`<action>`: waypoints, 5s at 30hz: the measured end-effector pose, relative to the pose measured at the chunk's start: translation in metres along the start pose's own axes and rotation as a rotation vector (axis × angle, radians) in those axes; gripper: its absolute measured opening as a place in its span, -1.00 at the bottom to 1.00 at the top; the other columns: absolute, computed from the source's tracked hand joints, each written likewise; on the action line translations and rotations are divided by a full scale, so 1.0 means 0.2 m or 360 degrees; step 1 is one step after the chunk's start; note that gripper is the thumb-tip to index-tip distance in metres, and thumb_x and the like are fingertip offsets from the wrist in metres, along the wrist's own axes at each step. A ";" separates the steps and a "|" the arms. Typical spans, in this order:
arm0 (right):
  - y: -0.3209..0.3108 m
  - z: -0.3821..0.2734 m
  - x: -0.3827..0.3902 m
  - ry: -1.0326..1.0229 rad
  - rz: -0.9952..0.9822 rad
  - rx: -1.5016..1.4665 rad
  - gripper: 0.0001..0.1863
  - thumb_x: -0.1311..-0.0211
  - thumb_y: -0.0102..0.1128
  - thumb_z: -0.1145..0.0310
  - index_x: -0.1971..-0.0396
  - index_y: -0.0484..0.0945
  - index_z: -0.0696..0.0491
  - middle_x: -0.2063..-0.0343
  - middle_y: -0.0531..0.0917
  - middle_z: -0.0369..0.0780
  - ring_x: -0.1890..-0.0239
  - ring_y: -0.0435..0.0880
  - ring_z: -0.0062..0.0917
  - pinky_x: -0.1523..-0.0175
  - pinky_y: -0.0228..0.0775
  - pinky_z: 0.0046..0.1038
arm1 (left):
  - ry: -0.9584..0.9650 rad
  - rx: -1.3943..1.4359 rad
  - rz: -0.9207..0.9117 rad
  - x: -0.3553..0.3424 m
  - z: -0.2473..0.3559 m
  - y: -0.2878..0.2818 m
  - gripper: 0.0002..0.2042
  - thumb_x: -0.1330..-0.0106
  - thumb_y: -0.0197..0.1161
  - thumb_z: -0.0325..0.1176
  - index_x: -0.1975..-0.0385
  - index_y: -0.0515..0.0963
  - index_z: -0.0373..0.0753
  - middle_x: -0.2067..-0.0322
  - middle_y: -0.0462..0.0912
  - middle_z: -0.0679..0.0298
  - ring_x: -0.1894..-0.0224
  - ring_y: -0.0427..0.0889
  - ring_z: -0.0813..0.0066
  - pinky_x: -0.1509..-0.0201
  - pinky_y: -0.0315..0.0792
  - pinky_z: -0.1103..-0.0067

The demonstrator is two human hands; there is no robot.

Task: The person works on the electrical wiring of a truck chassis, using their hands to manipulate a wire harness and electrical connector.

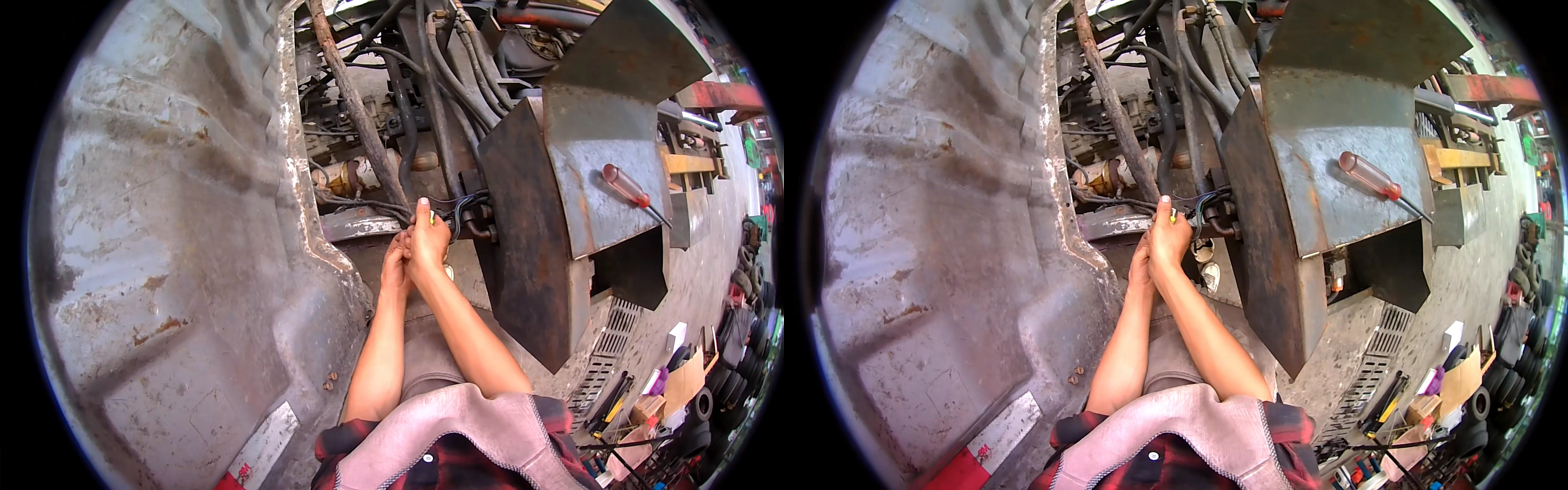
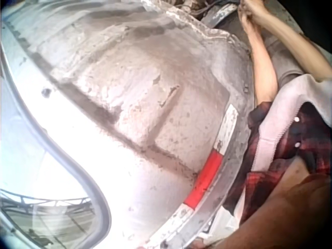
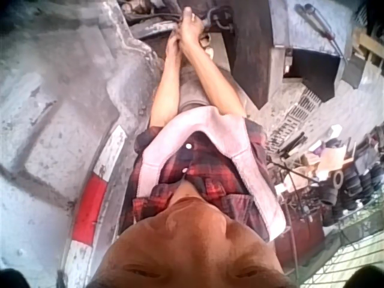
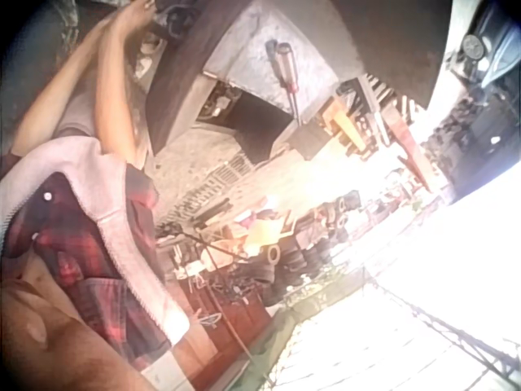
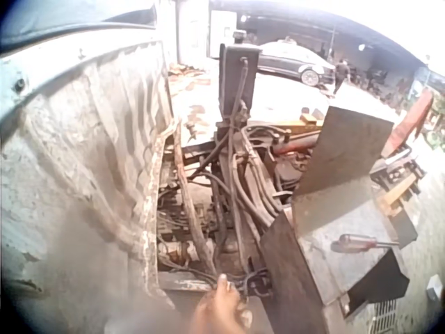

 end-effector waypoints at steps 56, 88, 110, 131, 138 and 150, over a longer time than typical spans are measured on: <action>0.04 -0.02 -0.09 -0.0510 0.0282 0.0722 -0.60 -0.17 0.13 0.20 0.50 0.52 0.33 0.56 0.63 0.06 0.43 0.66 -0.16 0.23 0.40 -0.20 | 0.0023 -0.0004 0.0010 0.03 -0.04 0.01 -0.76 -0.38 0.17 -0.36 0.05 0.43 -0.34 0.07 0.59 0.12 0.03 0.60 0.33 -0.11 0.51 0.41; 0.03 0.02 -0.11 -0.0407 0.0236 0.0574 -0.61 -0.18 0.09 0.22 0.53 0.51 0.32 0.63 0.59 -0.01 0.52 0.60 -0.31 0.28 0.38 -0.23 | -0.0003 0.0037 -0.0011 0.01 -0.03 -0.01 -0.79 -0.40 0.16 -0.35 0.07 0.47 -0.30 0.11 0.62 0.18 0.07 0.61 0.38 -0.08 0.52 0.45; 0.03 0.03 -0.12 -0.0279 0.0183 0.0542 -0.63 -0.20 0.09 0.23 0.51 0.51 0.32 0.62 0.60 -0.06 0.53 0.57 -0.38 0.30 0.37 -0.27 | -0.0022 0.0107 0.0025 0.00 -0.04 -0.03 -0.81 -0.35 0.18 -0.43 0.09 0.46 -0.30 0.13 0.61 0.20 0.07 0.61 0.38 -0.09 0.52 0.45; 0.02 0.01 -0.07 -0.0435 0.0288 0.0451 -0.60 -0.24 0.05 0.22 0.53 0.48 0.33 0.64 0.57 -0.06 0.54 0.53 -0.37 0.30 0.35 -0.27 | -0.0007 0.0021 -0.0002 -0.01 -0.04 -0.06 -0.84 -0.39 0.20 -0.32 0.17 0.50 -0.24 0.18 0.62 0.27 0.09 0.60 0.45 -0.07 0.50 0.49; 0.01 0.03 -0.08 -0.0399 0.0289 0.0385 -0.59 -0.24 0.05 0.21 0.50 0.48 0.34 0.62 0.58 -0.03 0.53 0.55 -0.32 0.28 0.36 -0.25 | -0.0002 0.0022 -0.0002 0.00 -0.03 -0.03 -0.83 -0.39 0.20 -0.31 0.16 0.49 -0.24 0.18 0.63 0.27 0.09 0.60 0.45 -0.07 0.50 0.49; -0.04 -0.11 0.16 -0.0203 -0.0077 0.0258 -0.59 -0.26 0.28 0.16 0.33 0.46 0.27 0.50 0.58 -0.23 0.47 0.52 -0.55 0.30 0.39 -0.43 | 0.0613 -0.1199 -0.0086 -0.03 0.30 0.32 -0.69 -0.34 0.23 -0.40 -0.05 0.46 -0.29 0.07 0.59 0.23 0.02 0.55 0.52 -0.04 0.47 0.61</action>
Point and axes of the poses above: each hand's wrist, its own x-axis away from the middle knuckle, its own y-axis out of the palm, z = x × y, the point moved 2 cm from there along -x, towards the middle knuckle
